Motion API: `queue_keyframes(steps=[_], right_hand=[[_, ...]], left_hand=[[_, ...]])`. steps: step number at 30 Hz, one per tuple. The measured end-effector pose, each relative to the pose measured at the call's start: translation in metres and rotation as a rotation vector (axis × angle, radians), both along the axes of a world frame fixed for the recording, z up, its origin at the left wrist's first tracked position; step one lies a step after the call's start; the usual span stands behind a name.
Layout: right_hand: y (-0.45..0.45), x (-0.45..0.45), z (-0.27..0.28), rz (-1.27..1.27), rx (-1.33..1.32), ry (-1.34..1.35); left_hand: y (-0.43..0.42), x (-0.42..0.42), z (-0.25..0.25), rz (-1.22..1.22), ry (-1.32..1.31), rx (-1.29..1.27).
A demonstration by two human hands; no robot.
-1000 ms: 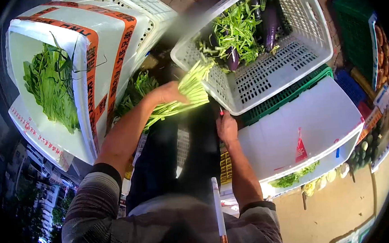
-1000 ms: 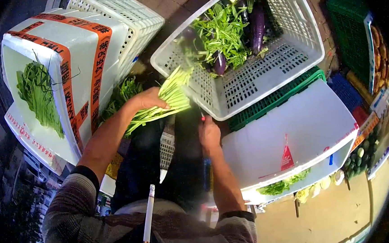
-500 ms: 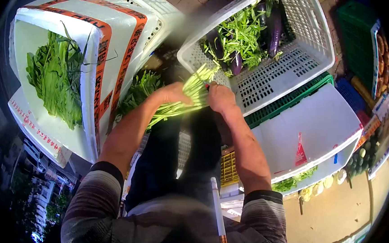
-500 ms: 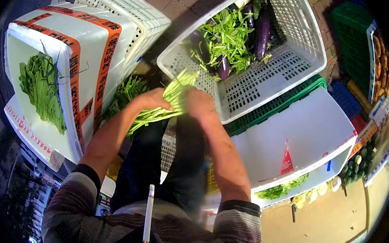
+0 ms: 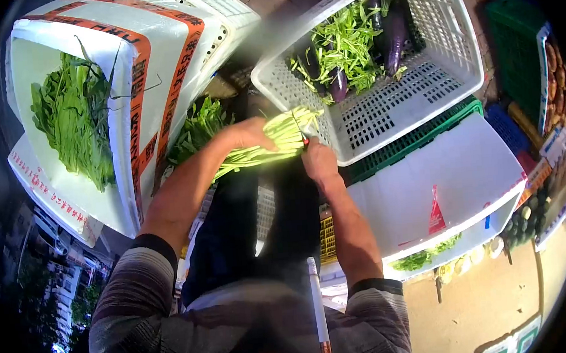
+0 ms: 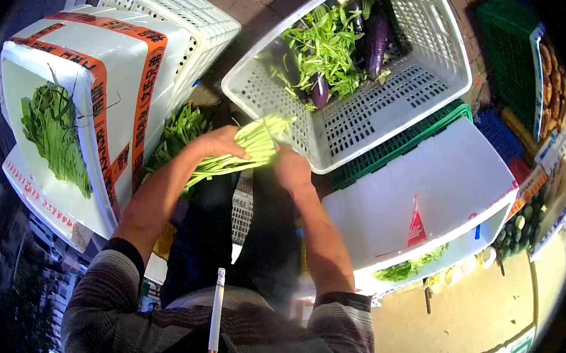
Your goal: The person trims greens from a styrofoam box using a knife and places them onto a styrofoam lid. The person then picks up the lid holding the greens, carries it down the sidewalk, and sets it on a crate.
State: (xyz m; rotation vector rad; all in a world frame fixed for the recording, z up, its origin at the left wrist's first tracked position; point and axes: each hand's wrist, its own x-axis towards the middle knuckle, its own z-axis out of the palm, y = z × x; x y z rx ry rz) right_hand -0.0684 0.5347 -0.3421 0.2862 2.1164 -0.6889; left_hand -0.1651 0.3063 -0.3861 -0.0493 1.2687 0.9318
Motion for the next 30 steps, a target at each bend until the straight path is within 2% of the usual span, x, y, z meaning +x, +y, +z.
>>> queue_keyframes(steps=[3, 6, 8, 11, 12, 14, 18, 20, 24, 26, 30], right_hand=[[0.014, 0.043, -0.002, -0.021, 0.033, -0.009], [0.028, 0.076, 0.002, 0.004, 0.058, -0.096], [0.021, 0.063, 0.012, -0.099, 0.099, -0.081], [0.025, 0.046, 0.037, -0.158, 0.046, 0.002], [0.022, 0.032, 0.038, -0.159, 0.042, 0.008], [0.017, -0.007, 0.038, -0.174, -0.012, 0.108], [0.012, -0.064, 0.017, 0.051, -0.012, 0.064], [0.010, -0.082, 0.011, 0.161, -0.016, 0.021], [0.013, -0.084, 0.010, 0.213, -0.054, -0.090], [0.016, -0.067, 0.007, 0.152, -0.008, -0.078], [0.016, -0.056, 0.015, 0.094, -0.014, 0.009]], left_hand=[[0.005, -0.015, 0.020, 0.058, -0.014, 0.013], [0.008, -0.031, 0.035, -0.003, -0.050, -0.004], [-0.002, -0.007, 0.002, -0.047, 0.002, -0.042], [0.002, -0.013, 0.010, -0.100, -0.030, -0.071], [0.003, -0.013, 0.013, 0.001, -0.082, -0.018], [0.002, -0.015, 0.011, -0.063, 0.007, -0.041], [-0.001, -0.011, 0.005, -0.082, 0.002, -0.057], [0.003, -0.020, 0.019, -0.044, 0.044, -0.009], [0.002, -0.018, 0.017, -0.041, 0.036, -0.020], [-0.003, -0.011, 0.007, -0.054, 0.025, -0.012], [0.002, -0.018, 0.018, -0.008, 0.009, 0.001]])
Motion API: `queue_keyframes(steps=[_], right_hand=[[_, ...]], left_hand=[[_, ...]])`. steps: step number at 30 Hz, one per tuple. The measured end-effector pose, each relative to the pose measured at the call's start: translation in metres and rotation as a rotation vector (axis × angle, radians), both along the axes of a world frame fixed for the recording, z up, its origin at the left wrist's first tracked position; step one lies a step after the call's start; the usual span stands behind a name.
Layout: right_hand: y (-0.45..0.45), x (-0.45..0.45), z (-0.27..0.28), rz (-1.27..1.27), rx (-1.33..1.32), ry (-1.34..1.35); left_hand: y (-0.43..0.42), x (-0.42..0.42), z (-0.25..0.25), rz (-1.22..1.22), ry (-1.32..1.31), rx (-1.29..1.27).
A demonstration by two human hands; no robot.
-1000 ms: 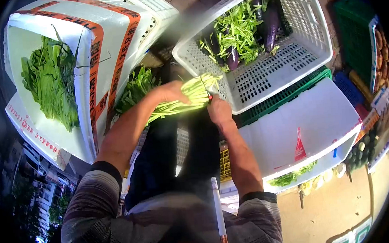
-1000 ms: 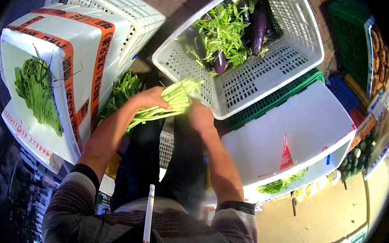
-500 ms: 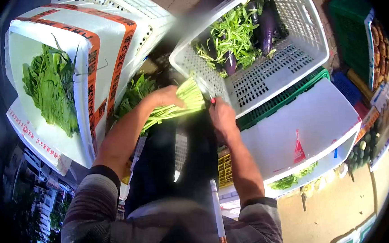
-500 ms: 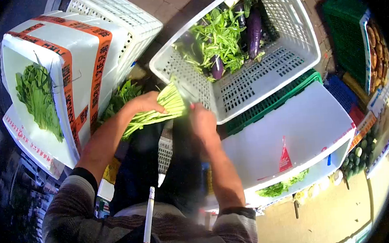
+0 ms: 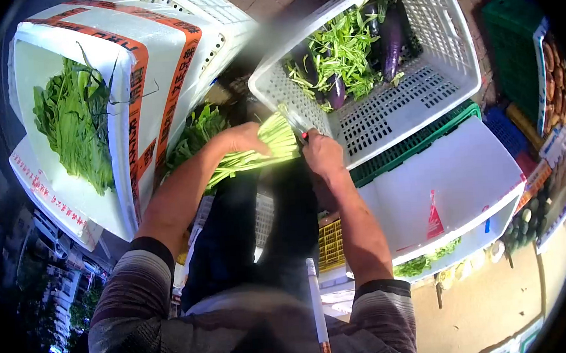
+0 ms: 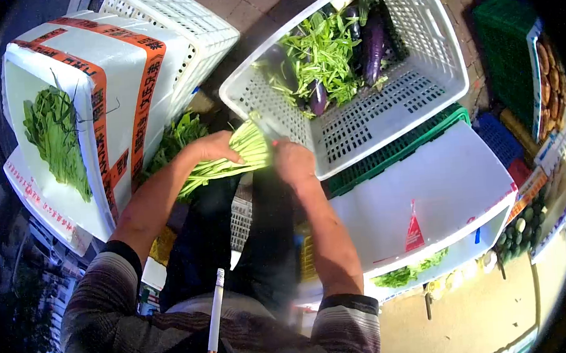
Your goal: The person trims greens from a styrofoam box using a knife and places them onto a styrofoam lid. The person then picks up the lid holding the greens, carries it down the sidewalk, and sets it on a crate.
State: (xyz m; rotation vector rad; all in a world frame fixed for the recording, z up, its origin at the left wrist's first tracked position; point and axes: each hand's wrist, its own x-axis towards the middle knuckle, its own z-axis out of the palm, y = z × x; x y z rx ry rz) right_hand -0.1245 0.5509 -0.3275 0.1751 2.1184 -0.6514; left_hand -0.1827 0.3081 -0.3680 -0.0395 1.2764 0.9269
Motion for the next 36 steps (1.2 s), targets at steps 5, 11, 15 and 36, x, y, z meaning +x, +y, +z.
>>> queue_keyframes(steps=[5, 11, 15, 36], right_hand=[[-0.012, -0.017, -0.010, 0.003, -0.007, -0.030], [0.024, 0.033, -0.019, 0.046, 0.051, -0.163], [0.047, 0.066, 0.024, -0.237, 0.112, -0.124], [0.131, 0.171, 0.320, -1.709, -0.158, 0.381]], left_hand=[[0.005, -0.011, 0.012, -0.009, -0.030, -0.022], [-0.006, -0.008, 0.000, -0.089, -0.007, -0.051], [-0.004, -0.031, 0.043, 0.208, -0.155, 0.102], [0.029, -0.154, 0.290, 0.973, -0.286, 0.441]])
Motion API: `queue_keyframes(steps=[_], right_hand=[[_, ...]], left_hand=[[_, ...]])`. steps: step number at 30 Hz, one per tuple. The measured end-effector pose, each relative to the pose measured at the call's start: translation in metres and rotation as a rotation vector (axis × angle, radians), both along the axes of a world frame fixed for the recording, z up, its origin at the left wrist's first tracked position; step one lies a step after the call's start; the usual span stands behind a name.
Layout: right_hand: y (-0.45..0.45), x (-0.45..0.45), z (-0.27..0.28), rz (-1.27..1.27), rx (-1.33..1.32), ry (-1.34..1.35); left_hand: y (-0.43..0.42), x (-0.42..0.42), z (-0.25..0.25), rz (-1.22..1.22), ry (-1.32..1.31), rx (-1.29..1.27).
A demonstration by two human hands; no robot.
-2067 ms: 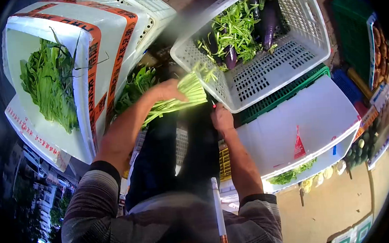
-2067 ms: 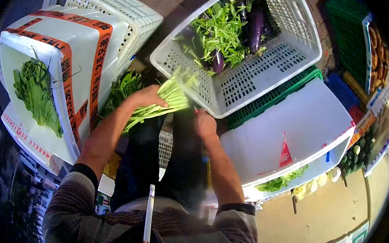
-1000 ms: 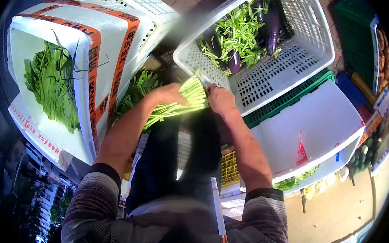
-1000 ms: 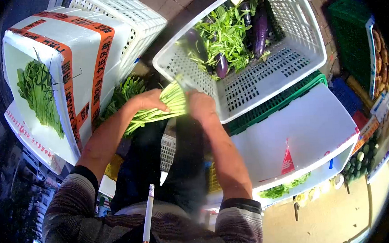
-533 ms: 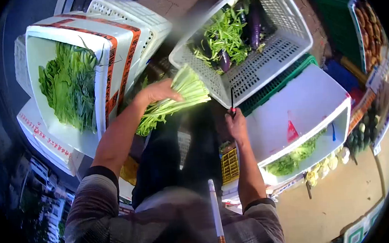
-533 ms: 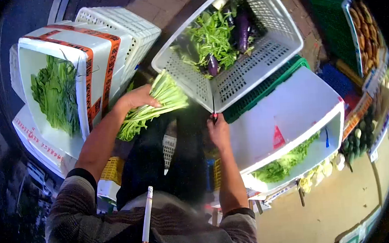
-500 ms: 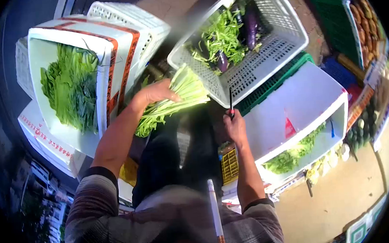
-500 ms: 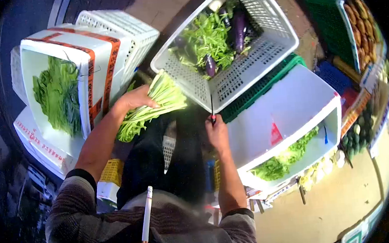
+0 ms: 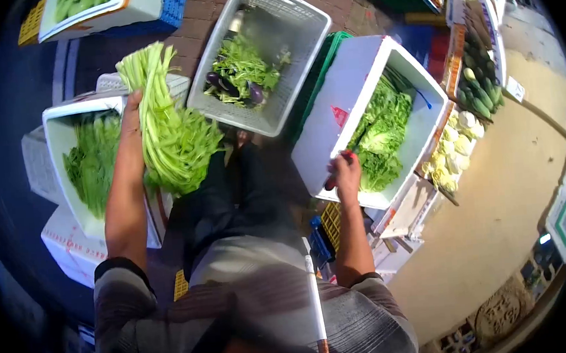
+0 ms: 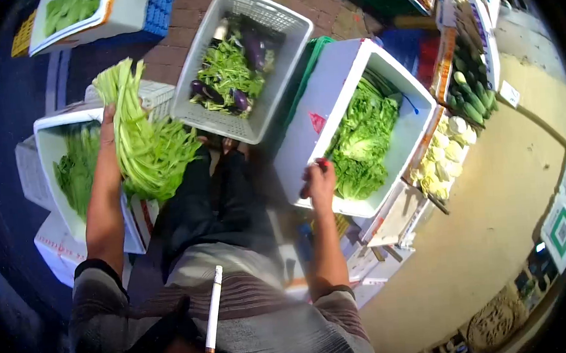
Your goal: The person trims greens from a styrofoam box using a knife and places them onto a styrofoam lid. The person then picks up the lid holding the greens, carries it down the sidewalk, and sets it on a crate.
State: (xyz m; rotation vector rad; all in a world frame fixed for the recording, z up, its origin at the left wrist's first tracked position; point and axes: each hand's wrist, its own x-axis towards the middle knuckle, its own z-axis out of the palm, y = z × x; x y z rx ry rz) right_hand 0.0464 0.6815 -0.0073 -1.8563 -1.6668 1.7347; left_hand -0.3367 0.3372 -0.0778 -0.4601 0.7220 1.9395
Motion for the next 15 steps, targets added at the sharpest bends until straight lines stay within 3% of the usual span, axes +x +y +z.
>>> queue_keyframes(steps=[3, 5, 7, 8, 10, 12, 13, 14, 15], right_hand=[[0.024, 0.022, 0.008, 0.050, 0.101, -0.178], [0.041, 0.049, -0.011, 0.096, 0.145, -0.206], [0.058, 0.091, -0.041, 0.121, 0.168, -0.229], [0.075, 0.121, -0.073, 0.240, 0.189, -0.312], [0.097, 0.165, -0.124, 0.603, 0.409, -0.604], [0.067, 0.123, -0.075, 0.668, 0.211, -0.599], [0.068, 0.117, -0.082, 0.778, 0.193, -0.770], [0.077, 0.119, -0.086, 0.881, 0.193, -0.950], [0.074, 0.120, -0.081, 0.797, 0.377, -0.917]], left_hand=[[0.008, 0.004, 0.039, 0.284, 0.002, -0.177], [-0.006, 0.005, 0.046, 0.353, 0.036, -0.245], [-0.002, 0.026, 0.091, 0.430, 0.066, -0.346], [0.005, 0.039, 0.131, 0.483, 0.052, -0.376], [-0.011, 0.052, 0.149, 0.544, 0.044, -0.293], [-0.031, 0.067, 0.168, 0.596, 0.082, -0.326], [-0.044, 0.073, 0.174, 0.609, 0.063, -0.408], [-0.061, 0.085, 0.161, 0.664, 0.029, -0.393], [-0.070, 0.093, 0.173, 0.683, 0.021, -0.428]])
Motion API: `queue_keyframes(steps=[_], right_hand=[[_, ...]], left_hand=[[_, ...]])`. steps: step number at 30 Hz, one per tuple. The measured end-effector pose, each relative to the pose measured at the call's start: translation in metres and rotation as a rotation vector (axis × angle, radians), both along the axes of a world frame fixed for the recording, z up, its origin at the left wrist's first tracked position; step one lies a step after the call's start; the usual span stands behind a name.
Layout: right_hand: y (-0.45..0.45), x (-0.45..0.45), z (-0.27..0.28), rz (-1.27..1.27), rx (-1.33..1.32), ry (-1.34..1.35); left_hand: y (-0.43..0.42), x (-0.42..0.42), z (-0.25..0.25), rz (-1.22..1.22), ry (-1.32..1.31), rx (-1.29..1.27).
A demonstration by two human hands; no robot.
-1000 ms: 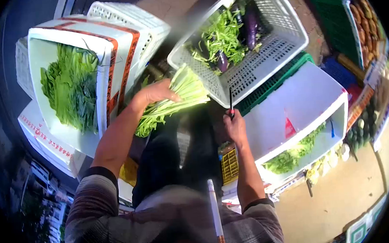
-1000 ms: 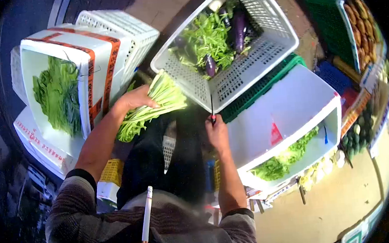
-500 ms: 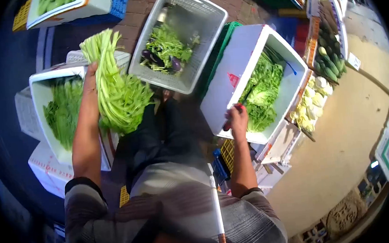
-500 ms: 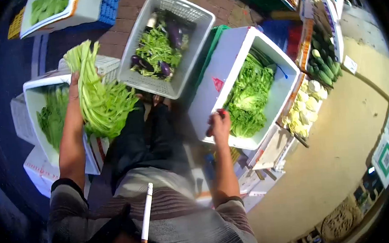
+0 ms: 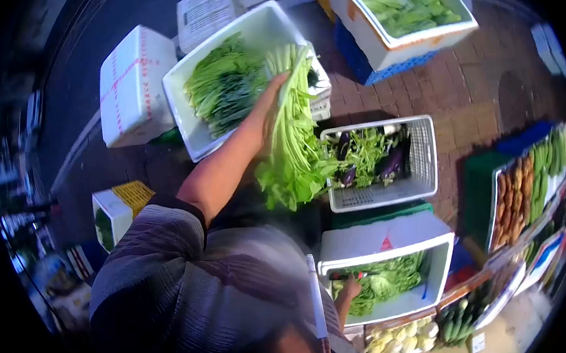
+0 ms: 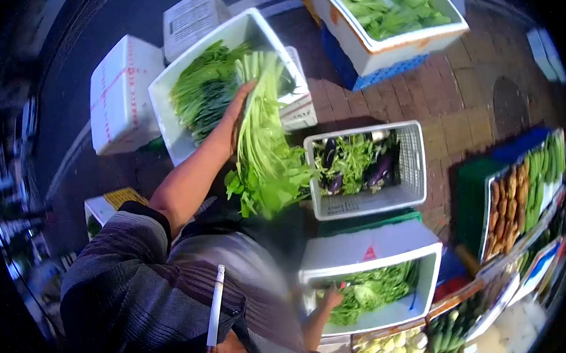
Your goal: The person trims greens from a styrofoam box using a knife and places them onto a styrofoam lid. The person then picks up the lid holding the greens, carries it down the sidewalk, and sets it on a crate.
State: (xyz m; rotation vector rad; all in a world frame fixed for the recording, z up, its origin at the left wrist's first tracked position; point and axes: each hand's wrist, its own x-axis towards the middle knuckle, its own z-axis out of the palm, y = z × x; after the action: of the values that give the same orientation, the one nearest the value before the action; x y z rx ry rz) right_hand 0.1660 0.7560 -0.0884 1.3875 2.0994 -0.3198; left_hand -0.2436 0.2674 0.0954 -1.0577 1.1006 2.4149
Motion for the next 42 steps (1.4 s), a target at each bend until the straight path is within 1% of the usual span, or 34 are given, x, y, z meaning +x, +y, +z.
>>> queue_keyframes(steps=[1, 3, 4, 5, 7, 8, 10, 11, 12, 13, 15, 16, 17, 19, 20, 21, 22, 23, 24, 25, 27, 28, 29, 31, 32, 33, 35, 36, 37, 38, 39, 40, 41, 42], right_hand=[[0.000, -0.016, 0.010, 0.008, 0.154, 0.110], [0.018, -0.065, 0.038, 0.183, -0.031, 0.224], [0.001, -0.101, 0.062, 0.416, 0.065, 0.295], [0.006, -0.121, 0.054, 0.495, -0.043, 0.641], [-0.050, -0.209, 0.095, 0.509, -0.245, 0.781], [-0.057, -0.238, 0.068, 0.344, -0.541, 0.931], [-0.175, -0.307, 0.143, 0.537, -0.668, 0.910], [-0.216, -0.327, 0.146, 0.661, -0.785, 0.927], [-0.276, -0.336, 0.180, 0.704, -0.832, 0.886], [-0.324, -0.340, 0.190, 0.777, -0.953, 0.932], [-0.410, -0.342, 0.232, 1.129, -1.044, 0.990], [-0.447, -0.341, 0.230, 1.130, -1.108, 1.130], [-0.480, -0.340, 0.242, 1.135, -1.129, 1.083], [-0.523, -0.341, 0.224, 1.177, -1.155, 0.945], [-0.540, -0.339, 0.229, 1.422, -1.055, 0.989], [-0.557, -0.334, 0.223, 1.535, -1.019, 1.087], [-0.567, -0.329, 0.217, 1.478, -1.087, 1.023], [-0.575, -0.323, 0.216, 1.419, -1.140, 0.951], [-0.586, -0.317, 0.221, 1.499, -1.101, 0.897], [-0.592, -0.313, 0.227, 1.570, -1.044, 0.849], [-0.608, -0.302, 0.226, 1.556, -1.088, 0.852], [-0.609, -0.301, 0.242, 1.502, -1.202, 0.777], [-0.613, -0.305, 0.232, 1.607, -1.193, 0.844], [-0.627, -0.294, 0.243, 1.680, -1.234, 0.736], [-0.636, -0.282, 0.257, 1.750, -1.371, 0.777], [-0.636, -0.290, 0.240, 1.829, -1.336, 0.710], [-0.634, -0.309, 0.210, 1.766, -1.496, 0.747], [-0.634, -0.303, 0.223, 1.790, -1.419, 0.689], [-0.631, -0.302, 0.241, 1.810, -1.331, 0.637], [-0.623, -0.307, 0.244, 1.863, -1.462, 0.768], [-0.612, -0.321, 0.247, 1.986, -1.393, 0.746], [-0.596, -0.352, 0.223, 2.179, -1.364, 0.855], [-0.574, -0.371, 0.199, 2.012, -1.313, 0.757], [-0.560, -0.390, 0.179, 2.359, -1.087, 0.799]], left_hand=[[-0.006, 0.005, 0.007, 0.025, -0.023, -0.026], [-0.034, 0.023, -0.007, 0.147, -0.068, -0.042], [-0.044, 0.032, -0.004, 0.180, -0.032, 0.002], [-0.052, 0.039, -0.001, 0.204, 0.004, 0.046], [-0.067, 0.054, 0.006, 0.232, 0.043, 0.087], [-0.075, 0.060, 0.010, 0.247, 0.068, 0.097], [-0.096, 0.073, 0.009, 0.264, 0.132, 0.110], [-0.107, 0.081, 0.010, 0.275, 0.163, 0.115], [-0.120, 0.090, 0.009, 0.292, 0.099, 0.026], [-0.130, 0.099, 0.010, 0.284, 0.142, 0.076], [-0.154, 0.114, 0.016, 0.265, 0.238, 0.153], [-0.161, 0.122, 0.027, 0.299, 0.187, 0.131], [-0.177, 0.129, 0.014, 0.274, 0.237, 0.161], [-0.194, 0.154, 0.047, 0.279, 0.207, 0.131], [-0.199, 0.154, -0.005, 0.363, 0.259, 0.208], [-0.211, 0.168, 0.018, 0.348, 0.173, 0.068], [-0.216, 0.173, 0.040, 0.434, 0.213, 0.026], [-0.224, 0.176, 0.024, 0.488, 0.355, 0.079], [-0.240, 0.190, 0.011, 0.373, 0.322, 0.139], [-0.246, 0.194, 0.004, 0.429, 0.404, 0.187], [-0.256, 0.209, -0.001, 0.534, 0.389, 0.293], [-0.249, 0.209, 0.006, 0.625, 0.384, 0.303], [-0.250, 0.212, 0.000, 0.638, 0.475, 0.351], [-0.253, 0.221, -0.013, 0.715, 0.563, 0.417], [-0.255, 0.235, 0.008, 0.782, 0.471, 0.344], [-0.253, 0.233, -0.014, 0.877, 0.430, 0.307], [-0.248, 0.241, -0.018, 0.975, 0.424, 0.293], [-0.249, 0.249, -0.033, 1.037, 0.548, 0.354], [-0.246, 0.260, -0.032, 1.097, 0.486, 0.248], [-0.246, 0.262, -0.036, 1.123, 0.471, 0.197], [-0.245, 0.268, -0.042, 1.151, 0.454, 0.150], [-0.239, 0.275, -0.034, 1.172, 0.461, 0.136], [-0.234, 0.287, -0.024, 1.193, 0.471, 0.126], [-0.235, 0.306, -0.022, 1.212, 0.491, 0.124]])
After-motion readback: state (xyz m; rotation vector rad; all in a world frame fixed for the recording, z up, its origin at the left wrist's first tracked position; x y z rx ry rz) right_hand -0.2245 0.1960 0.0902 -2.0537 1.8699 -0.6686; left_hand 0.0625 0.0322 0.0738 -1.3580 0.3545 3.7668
